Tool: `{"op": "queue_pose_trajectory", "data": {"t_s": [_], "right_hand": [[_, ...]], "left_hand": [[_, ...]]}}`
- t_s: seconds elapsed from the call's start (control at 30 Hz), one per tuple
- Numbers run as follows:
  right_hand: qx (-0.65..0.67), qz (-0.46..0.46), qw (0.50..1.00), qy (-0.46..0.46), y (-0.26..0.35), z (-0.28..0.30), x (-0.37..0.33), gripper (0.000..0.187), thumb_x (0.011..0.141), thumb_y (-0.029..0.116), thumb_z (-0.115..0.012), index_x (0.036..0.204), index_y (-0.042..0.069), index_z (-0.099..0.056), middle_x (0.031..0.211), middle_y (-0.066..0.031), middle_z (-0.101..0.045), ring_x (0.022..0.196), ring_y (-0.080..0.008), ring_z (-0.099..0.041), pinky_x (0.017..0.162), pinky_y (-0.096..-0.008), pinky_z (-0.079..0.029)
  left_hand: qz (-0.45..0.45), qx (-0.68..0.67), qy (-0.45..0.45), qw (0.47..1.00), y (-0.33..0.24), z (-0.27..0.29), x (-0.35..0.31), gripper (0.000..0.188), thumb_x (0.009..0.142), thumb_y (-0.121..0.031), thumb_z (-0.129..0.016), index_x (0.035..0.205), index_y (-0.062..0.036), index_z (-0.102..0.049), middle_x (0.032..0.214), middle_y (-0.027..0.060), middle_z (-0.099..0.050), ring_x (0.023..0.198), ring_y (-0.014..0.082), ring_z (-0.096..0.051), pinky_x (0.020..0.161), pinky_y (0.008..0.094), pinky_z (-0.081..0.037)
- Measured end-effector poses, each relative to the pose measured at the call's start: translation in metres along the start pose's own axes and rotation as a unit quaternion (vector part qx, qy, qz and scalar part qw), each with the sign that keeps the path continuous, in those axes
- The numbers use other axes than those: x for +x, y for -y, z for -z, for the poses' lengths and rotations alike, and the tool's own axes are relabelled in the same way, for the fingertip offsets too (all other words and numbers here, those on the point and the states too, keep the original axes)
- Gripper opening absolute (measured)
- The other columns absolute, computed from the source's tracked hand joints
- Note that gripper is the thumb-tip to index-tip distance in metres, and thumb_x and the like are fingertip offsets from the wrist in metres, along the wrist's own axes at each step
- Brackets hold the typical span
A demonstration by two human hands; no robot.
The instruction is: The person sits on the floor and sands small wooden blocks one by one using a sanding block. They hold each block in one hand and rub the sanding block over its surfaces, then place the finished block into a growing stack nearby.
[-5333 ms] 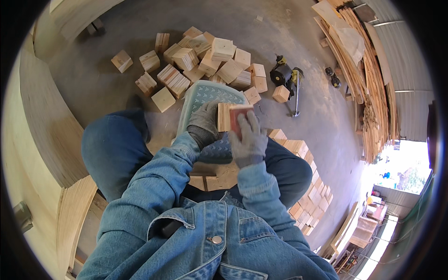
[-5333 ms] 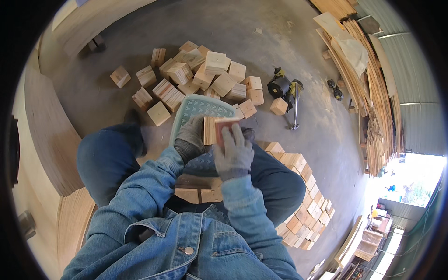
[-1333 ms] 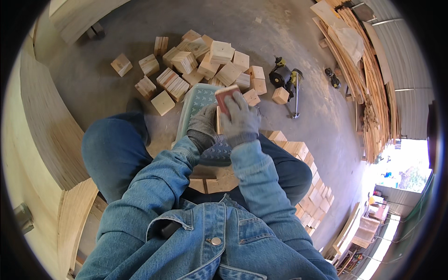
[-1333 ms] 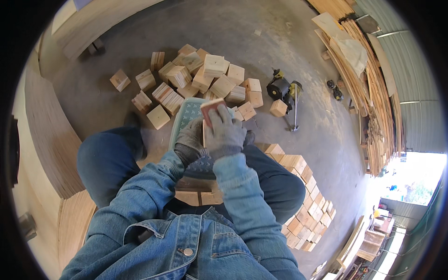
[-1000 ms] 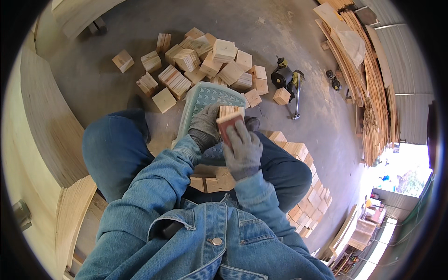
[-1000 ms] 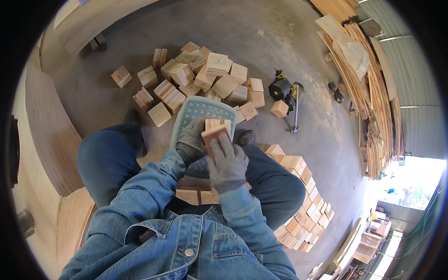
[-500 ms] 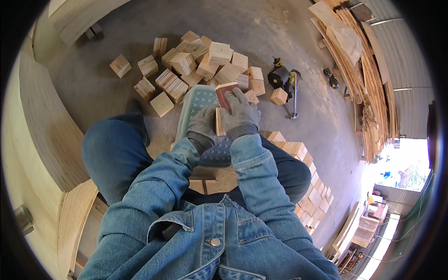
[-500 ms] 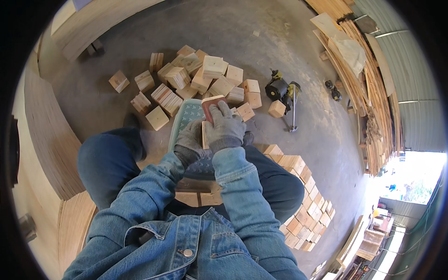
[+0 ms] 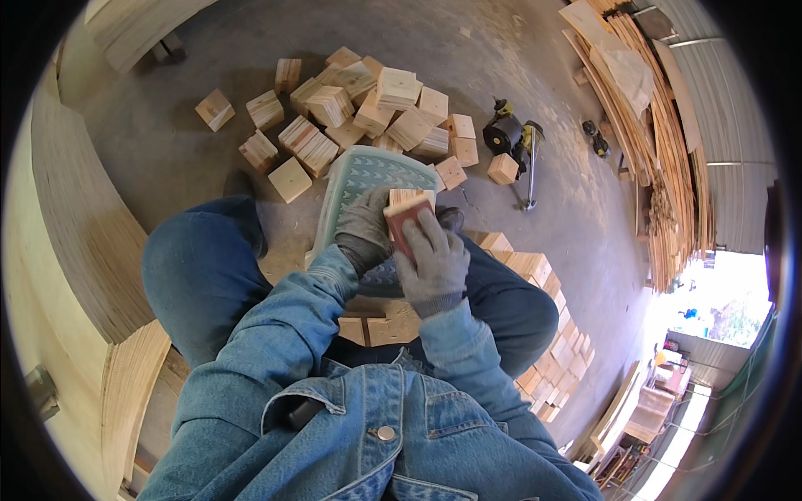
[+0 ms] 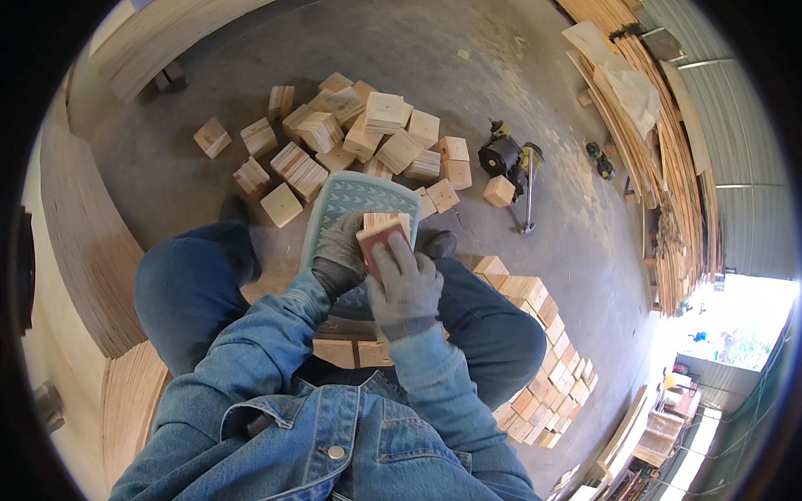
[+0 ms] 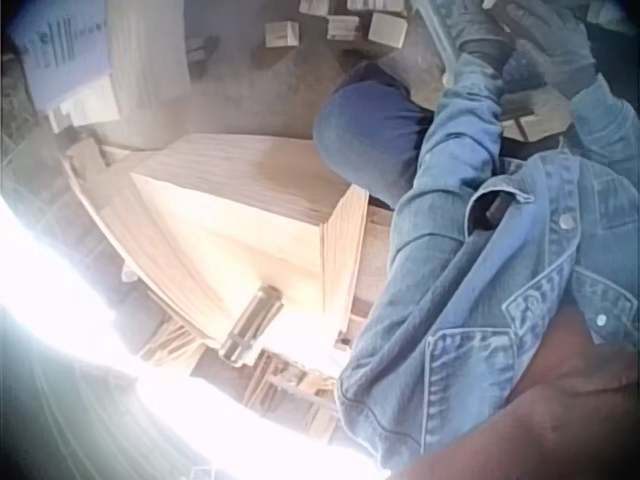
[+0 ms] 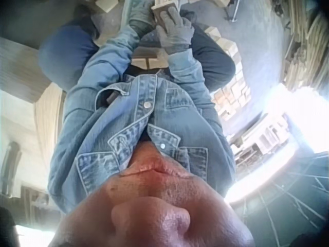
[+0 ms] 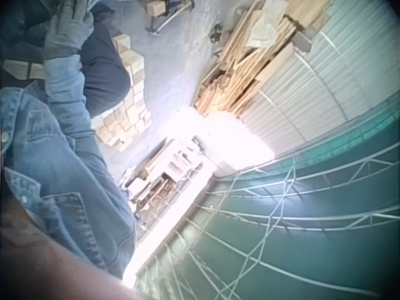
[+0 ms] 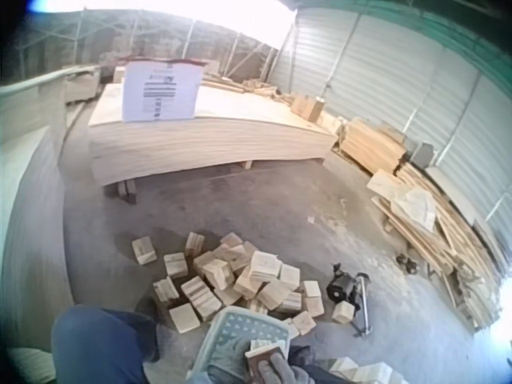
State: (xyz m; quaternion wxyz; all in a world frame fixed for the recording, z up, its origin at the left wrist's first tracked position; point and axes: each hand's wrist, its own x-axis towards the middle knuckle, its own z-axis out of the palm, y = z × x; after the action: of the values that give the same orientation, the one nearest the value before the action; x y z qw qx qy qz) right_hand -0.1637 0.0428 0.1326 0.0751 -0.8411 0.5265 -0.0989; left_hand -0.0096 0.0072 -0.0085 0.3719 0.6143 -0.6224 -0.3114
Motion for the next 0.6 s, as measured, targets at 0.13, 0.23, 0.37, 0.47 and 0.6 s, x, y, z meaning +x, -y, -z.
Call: {"op": "queue_pose_trajectory", "data": {"t_s": [0.13,0.23,0.37,0.47,0.6], "right_hand": [[-0.029,-0.047,0.998,-0.012,-0.005,-0.007,0.073,0.055,0.090,0.036,-0.075,0.143,0.022,-0.067,0.158,-0.0036,-0.053,0.120,-0.0410,-0.061,0.099,-0.0585,-0.049],[-0.036,-0.059,0.998,-0.010,-0.014,-0.017,0.095,0.055,0.091,0.036,-0.074,0.144,0.023,-0.066,0.160,-0.0032,-0.052,0.121,-0.0415,-0.061,0.100,-0.0583,-0.048],[-0.028,-0.031,0.999,0.003,-0.004,-0.008,0.048,0.061,0.089,0.036,-0.076,0.147,0.023,-0.065,0.160,-0.0042,-0.052,0.124,-0.0420,-0.059,0.101,-0.0593,-0.048],[-0.006,0.014,1.000,-0.014,0.003,-0.002,-0.012,0.063,0.085,0.032,-0.080,0.145,0.021,-0.066,0.159,-0.0050,-0.053,0.125,-0.0406,-0.058,0.101,-0.0590,-0.047],[0.003,0.033,0.999,-0.012,0.005,-0.002,-0.044,0.063,0.081,0.028,-0.083,0.142,0.020,-0.068,0.156,-0.0062,-0.055,0.124,-0.0390,-0.058,0.102,-0.0570,-0.047]], "left_hand": [[-0.026,-0.013,-0.035,0.999,0.008,-0.001,0.005,0.076,0.081,-0.028,-0.083,0.147,-0.0110,-0.049,0.140,0.0197,-0.059,0.128,0.0406,-0.060,0.115,0.0453,-0.049],[-0.027,-0.040,-0.030,0.998,0.004,0.000,0.006,0.073,0.084,-0.026,-0.081,0.148,-0.0111,-0.049,0.140,0.0198,-0.059,0.128,0.0412,-0.060,0.113,0.0461,-0.050],[0.008,0.001,0.001,1.000,-0.006,0.012,0.003,0.076,0.085,-0.033,-0.081,0.149,-0.0116,-0.049,0.142,0.0198,-0.058,0.132,0.0408,-0.059,0.115,0.0474,-0.049],[0.010,-0.022,0.015,1.000,-0.014,0.015,0.002,0.077,0.085,-0.038,-0.081,0.150,-0.0117,-0.048,0.143,0.0203,-0.057,0.134,0.0410,-0.057,0.116,0.0481,-0.047],[0.014,0.006,-0.019,1.000,0.001,0.001,0.002,0.069,0.083,-0.034,-0.082,0.142,-0.0081,-0.056,0.137,0.0207,-0.061,0.128,0.0409,-0.060,0.114,0.0469,-0.048]]}}
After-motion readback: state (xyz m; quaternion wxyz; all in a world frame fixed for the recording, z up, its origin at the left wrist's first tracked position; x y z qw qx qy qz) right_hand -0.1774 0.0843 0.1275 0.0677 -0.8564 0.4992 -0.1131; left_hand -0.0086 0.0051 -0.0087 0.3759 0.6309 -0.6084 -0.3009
